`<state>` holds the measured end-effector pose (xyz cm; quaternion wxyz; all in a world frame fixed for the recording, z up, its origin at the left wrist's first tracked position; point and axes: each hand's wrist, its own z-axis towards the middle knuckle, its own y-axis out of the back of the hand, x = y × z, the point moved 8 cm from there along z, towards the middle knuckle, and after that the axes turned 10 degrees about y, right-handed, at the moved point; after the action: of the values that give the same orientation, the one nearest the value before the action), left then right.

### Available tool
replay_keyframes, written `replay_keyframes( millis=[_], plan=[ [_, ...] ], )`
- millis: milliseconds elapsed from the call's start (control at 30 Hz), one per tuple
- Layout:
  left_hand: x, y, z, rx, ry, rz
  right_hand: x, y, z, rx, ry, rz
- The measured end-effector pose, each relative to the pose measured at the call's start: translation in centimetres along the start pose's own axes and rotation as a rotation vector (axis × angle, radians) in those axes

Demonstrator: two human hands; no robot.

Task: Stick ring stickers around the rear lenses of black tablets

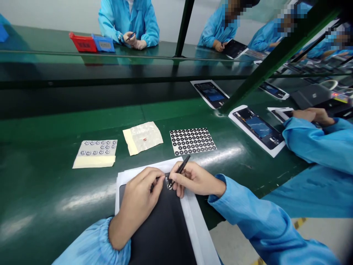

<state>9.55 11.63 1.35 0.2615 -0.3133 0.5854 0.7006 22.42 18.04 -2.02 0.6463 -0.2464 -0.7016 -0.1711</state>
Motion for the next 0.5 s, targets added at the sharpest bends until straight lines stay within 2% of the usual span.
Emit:
replay_keyframes(
  millis=[267,500],
  plan=[
    [0.19,-0.04,-0.24,0.013,-0.002,-0.009,0.54,0.13,-0.21,0.097,0.064,-0.007],
    [0.05,0.11,-0.20,-0.001,-0.014,-0.019,0.07,0.24,0.10,0.111,0.063,0.014]
  ],
)
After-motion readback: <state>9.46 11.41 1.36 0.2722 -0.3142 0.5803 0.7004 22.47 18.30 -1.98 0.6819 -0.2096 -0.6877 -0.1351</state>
